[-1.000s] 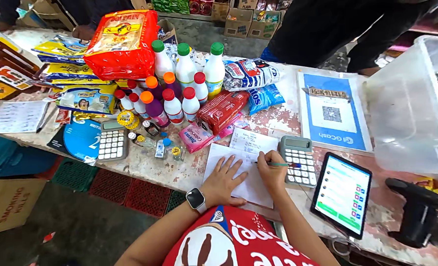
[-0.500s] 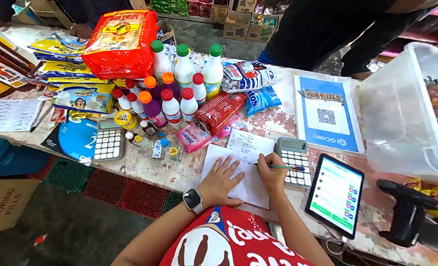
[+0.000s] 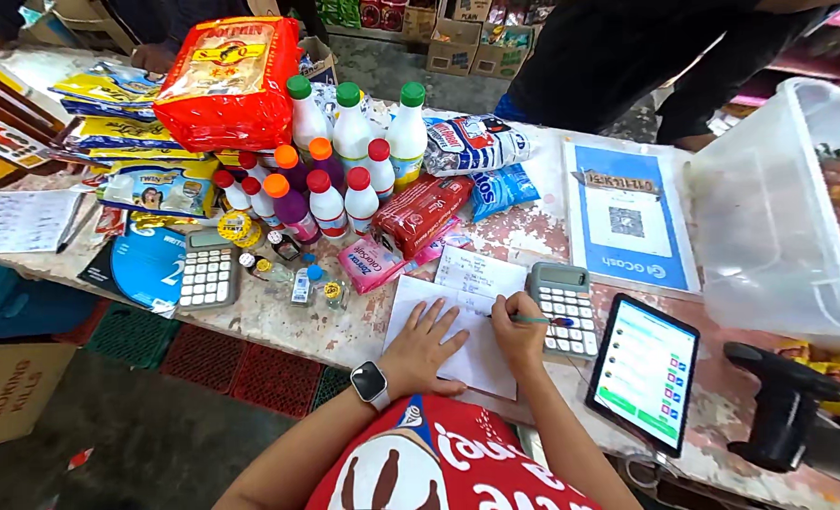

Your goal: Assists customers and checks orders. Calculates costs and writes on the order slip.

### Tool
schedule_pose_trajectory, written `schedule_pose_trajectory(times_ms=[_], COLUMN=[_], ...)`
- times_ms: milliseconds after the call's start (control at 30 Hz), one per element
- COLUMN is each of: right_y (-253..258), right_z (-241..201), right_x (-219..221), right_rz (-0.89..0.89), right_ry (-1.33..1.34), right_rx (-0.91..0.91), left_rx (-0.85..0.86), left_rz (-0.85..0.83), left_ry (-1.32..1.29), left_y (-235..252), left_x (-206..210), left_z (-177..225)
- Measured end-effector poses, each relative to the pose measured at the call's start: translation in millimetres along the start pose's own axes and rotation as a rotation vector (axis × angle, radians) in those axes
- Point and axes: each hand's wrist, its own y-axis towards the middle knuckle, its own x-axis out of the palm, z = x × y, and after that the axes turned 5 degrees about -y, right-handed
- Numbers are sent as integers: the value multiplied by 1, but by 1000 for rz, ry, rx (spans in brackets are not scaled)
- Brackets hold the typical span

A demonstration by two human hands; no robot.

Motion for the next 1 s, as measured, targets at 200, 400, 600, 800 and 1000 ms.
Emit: schedule_pose_trajectory(times_ms=[200,400,600,800,1000], right_y=[-1,4,-3,-2,-2], right_z=[-1,4,10,12,12], right_x=[1,-11,-4,-9,-6], right_rz=[17,13,-33,24,28], right_ry=[-18,172,150,134,51], right_rx=[7,128,92,109,78], left_rx=[6,-21,-38,-40,-46], left_rz=[3,1,28,29,0], left_ry=[7,13,36,29,27], left_y=[0,-4,-11,-10,-10], left_x=[1,0,2,0,-2], left_z=[-1,-3,-5,-4,-4])
